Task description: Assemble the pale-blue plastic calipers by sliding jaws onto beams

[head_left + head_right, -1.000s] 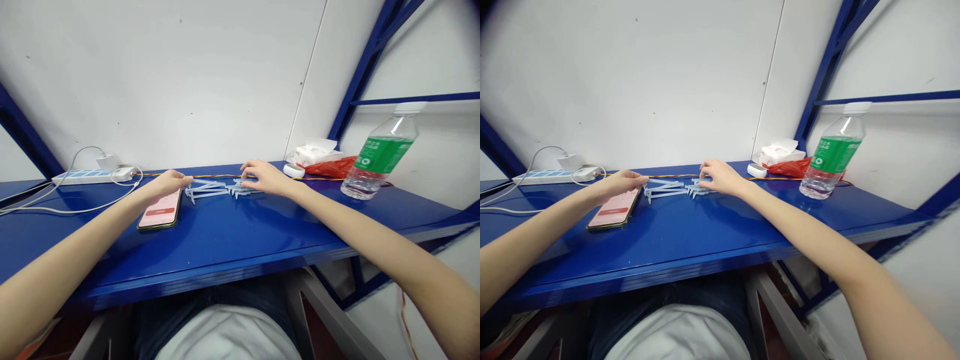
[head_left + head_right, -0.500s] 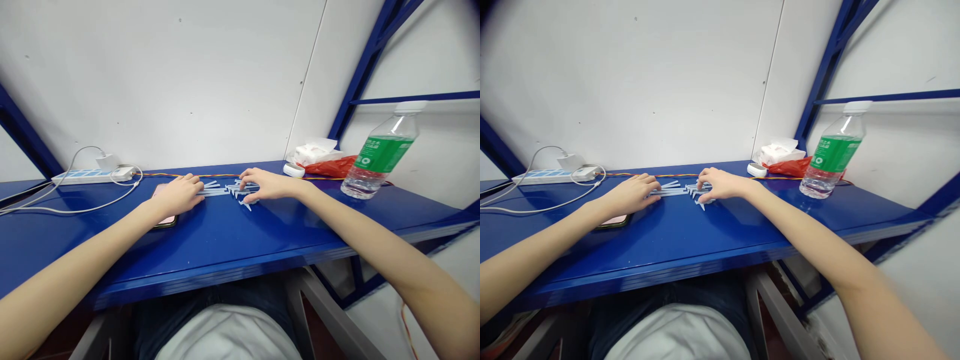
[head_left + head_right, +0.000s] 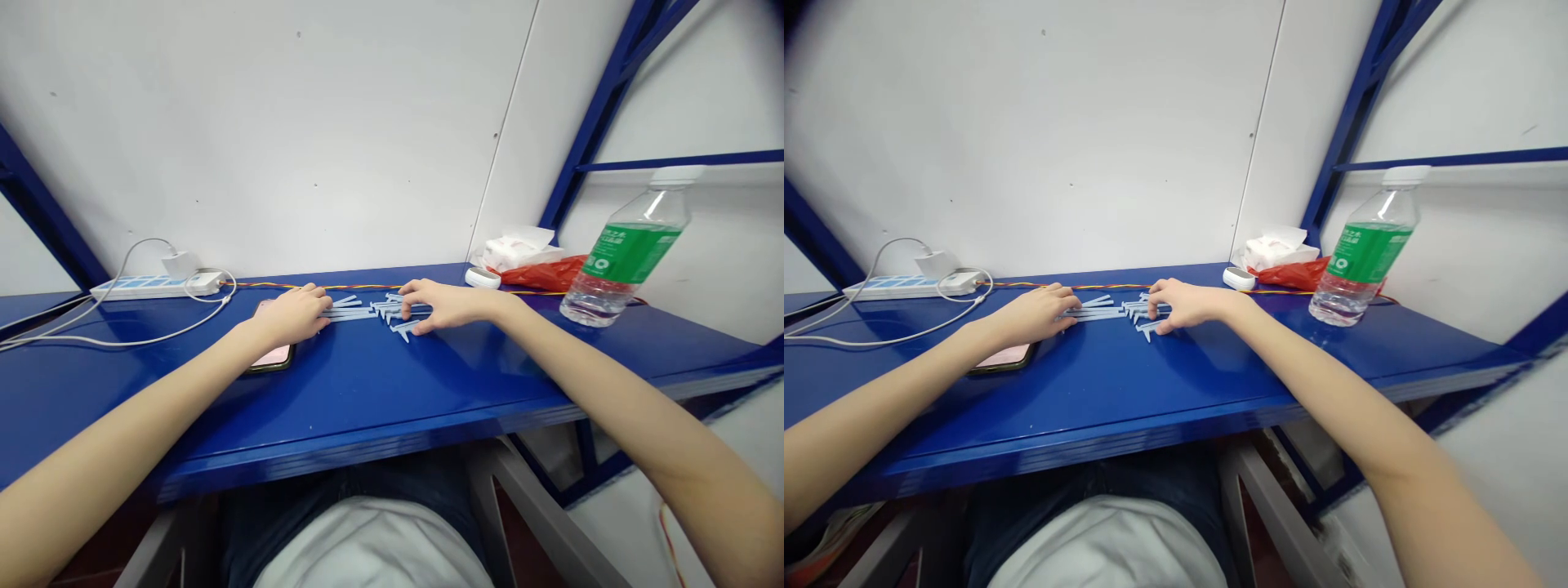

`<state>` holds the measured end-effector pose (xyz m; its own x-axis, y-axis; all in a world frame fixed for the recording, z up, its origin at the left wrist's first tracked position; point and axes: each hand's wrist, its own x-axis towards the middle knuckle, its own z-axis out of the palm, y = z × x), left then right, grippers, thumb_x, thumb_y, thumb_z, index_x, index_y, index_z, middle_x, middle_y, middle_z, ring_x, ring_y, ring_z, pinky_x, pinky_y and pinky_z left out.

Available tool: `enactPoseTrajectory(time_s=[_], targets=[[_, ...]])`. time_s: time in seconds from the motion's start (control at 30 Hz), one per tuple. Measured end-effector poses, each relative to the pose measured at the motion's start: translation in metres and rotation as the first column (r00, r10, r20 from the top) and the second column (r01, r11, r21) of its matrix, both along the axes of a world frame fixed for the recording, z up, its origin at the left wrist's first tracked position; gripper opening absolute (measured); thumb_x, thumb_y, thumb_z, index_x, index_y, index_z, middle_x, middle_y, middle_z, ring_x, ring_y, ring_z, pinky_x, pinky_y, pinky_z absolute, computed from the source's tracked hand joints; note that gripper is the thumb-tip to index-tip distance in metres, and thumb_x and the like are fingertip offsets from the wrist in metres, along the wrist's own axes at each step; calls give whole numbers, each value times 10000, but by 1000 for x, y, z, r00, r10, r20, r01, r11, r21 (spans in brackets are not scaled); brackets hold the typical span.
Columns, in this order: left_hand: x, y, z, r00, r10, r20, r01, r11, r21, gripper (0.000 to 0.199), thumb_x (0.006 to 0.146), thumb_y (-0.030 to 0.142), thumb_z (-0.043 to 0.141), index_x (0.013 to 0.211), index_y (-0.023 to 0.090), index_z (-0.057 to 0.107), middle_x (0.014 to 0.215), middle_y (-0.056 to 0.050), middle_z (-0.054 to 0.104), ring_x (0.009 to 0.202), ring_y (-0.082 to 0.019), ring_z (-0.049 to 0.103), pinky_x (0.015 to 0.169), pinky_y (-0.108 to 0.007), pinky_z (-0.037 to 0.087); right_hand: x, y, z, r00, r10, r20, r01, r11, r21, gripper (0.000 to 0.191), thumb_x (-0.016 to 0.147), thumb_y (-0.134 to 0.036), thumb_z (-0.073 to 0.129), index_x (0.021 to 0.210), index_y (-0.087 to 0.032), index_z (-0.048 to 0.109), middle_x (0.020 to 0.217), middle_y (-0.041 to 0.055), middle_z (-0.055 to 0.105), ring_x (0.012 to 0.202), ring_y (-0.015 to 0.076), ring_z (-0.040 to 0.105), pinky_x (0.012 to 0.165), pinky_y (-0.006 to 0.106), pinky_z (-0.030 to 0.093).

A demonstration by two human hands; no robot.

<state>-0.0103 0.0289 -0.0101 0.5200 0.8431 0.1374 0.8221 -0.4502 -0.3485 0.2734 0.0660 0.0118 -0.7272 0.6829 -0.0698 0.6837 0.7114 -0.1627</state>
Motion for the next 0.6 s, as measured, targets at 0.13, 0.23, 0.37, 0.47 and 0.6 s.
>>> enactPoseTrajectory(time_s=[0.13, 0.23, 0.37, 0.47, 0.6], targets=[[0, 1, 2, 1000, 29, -6, -30, 999, -22, 273, 895, 275, 425, 1043, 162, 624, 1057, -93, 612, 1019, -246, 536, 856, -361, 440, -5, 2, -6, 998, 49, -42, -46, 997, 60, 218, 757, -397, 613, 883, -230, 673, 1275, 92, 494, 1214, 300, 434, 1019, 432, 335], [-1, 4, 2, 999, 31, -22, -31, 1000, -1, 255, 882, 237, 426, 1010, 159, 632, 1036, -95, 619, 1016, -244, 539, 836, -354, 446, -9, 3, -10, 995, 54, -82, -47, 994, 94, 205, 772, -388, 602, 868, -224, 677, 1262, 94, 505, 1178, 289, 464, 999, 420, 353], [-4, 8, 0, 999, 21, -31, -20, 999, 34, 227, 857, 205, 434, 965, 163, 630, 996, -96, 629, 1001, -244, 546, 804, -342, 452, -14, 6, -15, 990, 57, -128, -40, 991, 130, 202, 790, -391, 591, 841, -214, 673, 1219, 97, 529, 1140, 281, 489, 981, 417, 370], [-4, 9, 0, 1000, 16, -21, -15, 999, 34, 230, 846, 193, 423, 953, 165, 625, 988, -98, 631, 997, -244, 546, 787, -339, 456, -16, 6, -17, 988, 70, -141, -47, 986, 161, 206, 802, -389, 579, 835, -209, 674, 1202, 100, 537, 1118, 277, 500, 971, 425, 377], [-4, 9, -1, 1000, 4, -23, -3, 1000, 30, 273, 834, 171, 390, 977, 145, 621, 1007, -117, 631, 994, -256, 546, 796, -365, 460, -17, 4, -14, 989, 69, -129, -49, 986, 157, 225, 801, -403, 583, 859, -207, 678, 1221, 106, 527, 1131, 280, 488, 975, 430, 372]])
